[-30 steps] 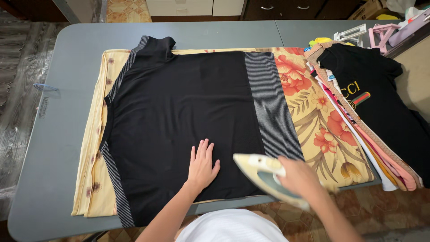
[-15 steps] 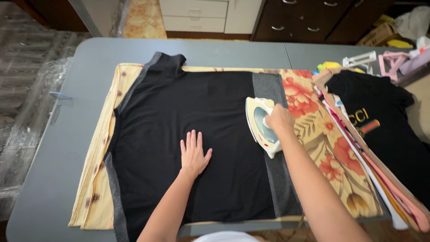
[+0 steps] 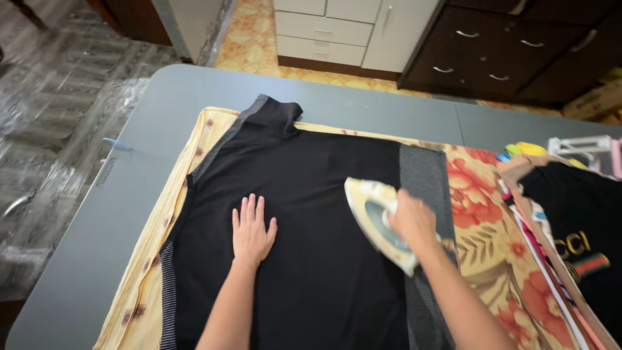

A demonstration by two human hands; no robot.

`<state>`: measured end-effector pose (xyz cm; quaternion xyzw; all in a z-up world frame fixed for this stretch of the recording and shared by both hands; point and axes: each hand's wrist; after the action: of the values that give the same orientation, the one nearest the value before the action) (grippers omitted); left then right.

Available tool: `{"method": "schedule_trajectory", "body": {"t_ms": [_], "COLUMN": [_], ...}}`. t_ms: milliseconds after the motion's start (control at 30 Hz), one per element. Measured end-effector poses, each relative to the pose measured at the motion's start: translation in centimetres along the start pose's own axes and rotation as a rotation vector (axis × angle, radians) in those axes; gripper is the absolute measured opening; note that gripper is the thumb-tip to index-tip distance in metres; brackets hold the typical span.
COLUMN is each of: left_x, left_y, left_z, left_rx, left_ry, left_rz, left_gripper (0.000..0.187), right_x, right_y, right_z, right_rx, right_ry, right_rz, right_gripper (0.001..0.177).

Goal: The person irons a black t-shirt on a table using a steam iron. They smooth the fabric, iron the front and back, and flip the shirt to continue ironing different sections.

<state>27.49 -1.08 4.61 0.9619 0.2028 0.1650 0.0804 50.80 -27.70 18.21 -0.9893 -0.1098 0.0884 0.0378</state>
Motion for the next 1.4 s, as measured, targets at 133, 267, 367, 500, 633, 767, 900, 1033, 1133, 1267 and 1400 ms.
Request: {"method": "schedule_trajectory", "body": {"t_ms": [133, 267, 367, 500, 633, 767, 900, 1033, 1133, 1267, 1400], "left_x": [0.0, 0.3, 0.4, 0.2, 0.3, 0.2, 0.1, -0.1, -0.4, -0.6, -0.8], "left_y": [0.3, 0.4, 0.5, 0.6, 0.5, 0.6, 0.4, 0.2, 0.2, -0.1, -0.4], "left_z": [-0.4, -1.1, -1.4, -1.3, -1.4, -1.4, -1.4, -1.1, -0.9, -0.6, 0.1], "left_rx": [-0.030, -0.045, -0.043, -0.042, -0.063, -0.092, -0.124, -0.159, -0.164, -0.213, -0.252], "left_ry": [0.025, 0.050, 0.069, 0.079, 0.098, 0.107, 0.094, 0.140, 0.221, 0.255, 0.253], "left_rz": [-0.052, -0.048, -0.043, -0.041, -0.042, -0.048, -0.062, -0.114, -0.152, -0.166, -0.160], "left_gripper": [0.065, 0.063, 0.063, 0.062, 0.062, 0.062, 0.060, 0.070, 0.076, 0.078, 0.080], "right_x": [7.2, 10.1, 7.8, -0.6, -5.7, -1.3, 5.8, 8.3, 4.7, -2.5, -4.0], "right_y": [-3.4, -5.4, -4.9, -2.2, -3.1, -7.6, -14.0, -16.8, -15.6, -13.8, -17.3], "right_z": [-0.5, -1.0, -1.3, -0.8, -0.3, 0.6, 0.9, 0.3, 0.3, 1.1, 2.3], "right_rx": [0.027, 0.019, -0.017, -0.076, -0.150, -0.097, 0.007, -0.004, -0.035, -0.117, -0.006], "right_ry": [0.012, -0.048, -0.105, -0.146, -0.191, -0.027, 0.057, -0.064, -0.101, -0.185, -0.067], "right_rz": [0.006, 0.020, -0.034, -0.207, -0.223, -0.274, -0.208, -0.193, -0.286, -0.369, -0.431], "right_gripper": [0.040, 0.043, 0.045, 0.037, 0.032, 0.036, 0.032, 0.036, 0.035, 0.034, 0.027]}}
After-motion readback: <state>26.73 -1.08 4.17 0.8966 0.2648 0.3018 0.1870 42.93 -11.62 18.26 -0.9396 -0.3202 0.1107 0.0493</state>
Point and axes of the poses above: each hand's wrist, its own x-axis towards the middle knuckle, its own z-axis out of the palm, y = z × x, and after that the axes turned 12 degrees about z, right-handed
